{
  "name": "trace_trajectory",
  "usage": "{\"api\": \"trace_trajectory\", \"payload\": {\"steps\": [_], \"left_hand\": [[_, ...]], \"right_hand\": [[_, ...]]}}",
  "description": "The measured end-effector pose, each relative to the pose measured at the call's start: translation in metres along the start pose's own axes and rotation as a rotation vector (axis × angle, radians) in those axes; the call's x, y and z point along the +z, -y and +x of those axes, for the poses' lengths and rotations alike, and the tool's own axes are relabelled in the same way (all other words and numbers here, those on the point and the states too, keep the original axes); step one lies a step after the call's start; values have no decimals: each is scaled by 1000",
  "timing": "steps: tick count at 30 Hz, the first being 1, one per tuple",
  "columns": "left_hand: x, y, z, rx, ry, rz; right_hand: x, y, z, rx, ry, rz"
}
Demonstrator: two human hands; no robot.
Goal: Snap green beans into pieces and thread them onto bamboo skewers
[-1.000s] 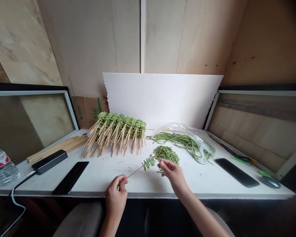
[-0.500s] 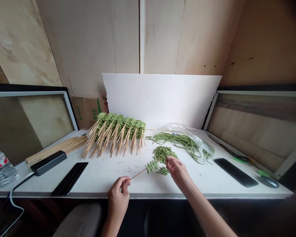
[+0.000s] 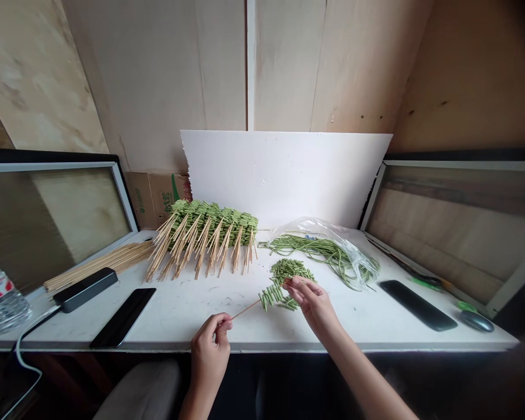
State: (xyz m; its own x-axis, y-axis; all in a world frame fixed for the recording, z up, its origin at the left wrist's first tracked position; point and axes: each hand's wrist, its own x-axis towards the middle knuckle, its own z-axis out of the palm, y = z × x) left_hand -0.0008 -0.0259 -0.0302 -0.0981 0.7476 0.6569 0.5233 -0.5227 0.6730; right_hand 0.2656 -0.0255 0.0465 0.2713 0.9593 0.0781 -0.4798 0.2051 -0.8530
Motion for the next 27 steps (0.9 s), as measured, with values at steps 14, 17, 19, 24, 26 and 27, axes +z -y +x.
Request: {"api": "trace_trajectory", "payload": {"steps": [14,17,19,24,26,27], "left_hand": [[0,-2,0,8,-9,2],[1,-2,-1,6,-2,-2],[1,-2,-1,7,-2,-4],[2,-4,0,9,-17,-2],[2,-5,0,8,-24,6],[1,-6,0,8,-26,10]], "right_hand": [[3,-6,-5,47,19,33],[4,-6,-6,52,9,35],[6,-5,-6,54,1,43],[7,-5,-8,52,15,56],[7,-6,-8,42,17,50],[7,-6,-8,37,17,45]]}}
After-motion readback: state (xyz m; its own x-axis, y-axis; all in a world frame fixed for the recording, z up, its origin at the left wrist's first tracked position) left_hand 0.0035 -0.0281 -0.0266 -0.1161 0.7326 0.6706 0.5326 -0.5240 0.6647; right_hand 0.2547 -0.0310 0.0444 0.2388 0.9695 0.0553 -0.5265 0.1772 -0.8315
